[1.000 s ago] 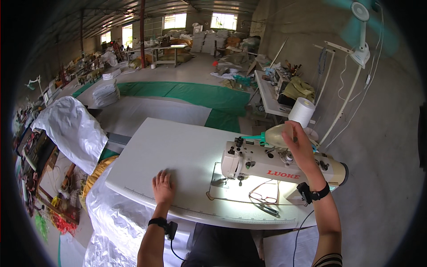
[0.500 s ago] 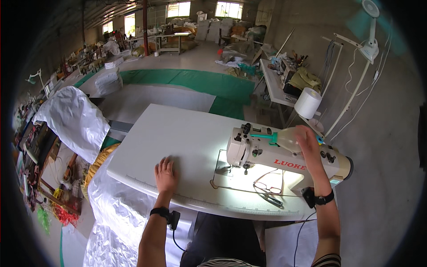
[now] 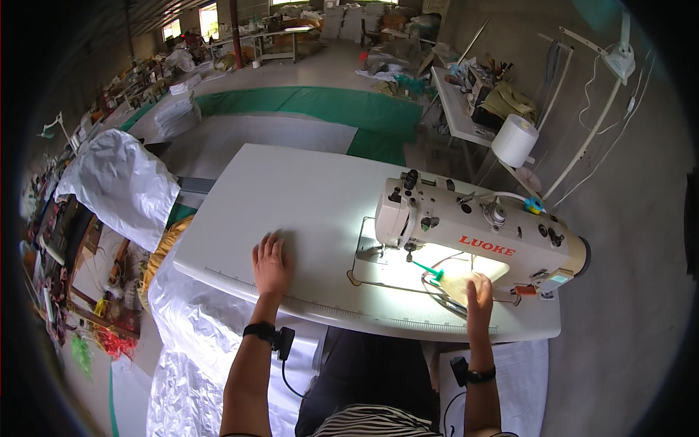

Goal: Sewing pieces of white synthetic material together using an industrial sewing machine.

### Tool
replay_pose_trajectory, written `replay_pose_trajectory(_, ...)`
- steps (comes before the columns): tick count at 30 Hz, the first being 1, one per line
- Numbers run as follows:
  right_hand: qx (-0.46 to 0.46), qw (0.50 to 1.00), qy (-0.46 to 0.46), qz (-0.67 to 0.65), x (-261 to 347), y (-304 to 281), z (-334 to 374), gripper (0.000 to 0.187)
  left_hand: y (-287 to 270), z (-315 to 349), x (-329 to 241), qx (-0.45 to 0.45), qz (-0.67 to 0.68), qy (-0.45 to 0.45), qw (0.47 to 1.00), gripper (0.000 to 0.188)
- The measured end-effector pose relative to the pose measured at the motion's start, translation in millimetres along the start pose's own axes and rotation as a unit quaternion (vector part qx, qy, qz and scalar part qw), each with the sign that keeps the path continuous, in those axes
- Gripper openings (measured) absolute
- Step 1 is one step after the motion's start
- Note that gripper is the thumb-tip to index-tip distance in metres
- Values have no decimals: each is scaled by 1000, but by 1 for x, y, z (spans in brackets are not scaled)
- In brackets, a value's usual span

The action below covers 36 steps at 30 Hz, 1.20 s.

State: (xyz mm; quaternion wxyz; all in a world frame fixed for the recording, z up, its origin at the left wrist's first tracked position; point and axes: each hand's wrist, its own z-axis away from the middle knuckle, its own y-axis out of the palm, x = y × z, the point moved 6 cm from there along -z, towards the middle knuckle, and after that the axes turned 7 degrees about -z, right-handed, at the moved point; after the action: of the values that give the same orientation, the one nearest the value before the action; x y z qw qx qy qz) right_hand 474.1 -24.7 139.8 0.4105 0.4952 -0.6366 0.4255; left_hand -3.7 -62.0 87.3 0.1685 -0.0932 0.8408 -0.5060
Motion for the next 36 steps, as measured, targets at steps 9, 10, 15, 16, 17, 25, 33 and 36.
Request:
replay_pose_trajectory(9, 19, 950, -48, 307, 11, 64, -26, 57, 1, -1, 3, 8, 3, -15, 1000, 39)
replay_pose_trajectory(10, 22, 951, -74, 301, 13, 68, -27, 58, 1, -1, 3, 7, 4, -18, 1000, 39)
replay_pose_trajectory(15, 27, 943, -85, 319, 10, 75, -31, 60, -1, -1, 1, 12, 10, -13, 1000, 39)
replay_pose_trajectory(16, 24, 942, -82, 325, 10, 74, -31, 61, -2, -1, 1, 2, 8, -14, 1000, 39)
replay_pose_trajectory(17, 21, 940, -79, 330, 10, 73, -31, 61, -1, -1, 1, 11, 12, -13, 1000, 39)
replay_pose_trajectory(25, 31, 945, -93, 313, 8, 71, -32, 62, -1, -2, 1, -1, 8, -14, 1000, 40)
replay_pose_trajectory(33, 62, 996, 66, 2, -22, 37, -32, 66, 2, -2, 2, -13, 16, -4, 1000, 39)
replay_pose_trajectory(36, 51, 976, 198, -75, -30, 17, -13, 64, 0, -3, 0, -23, 23, -1, 999, 38)
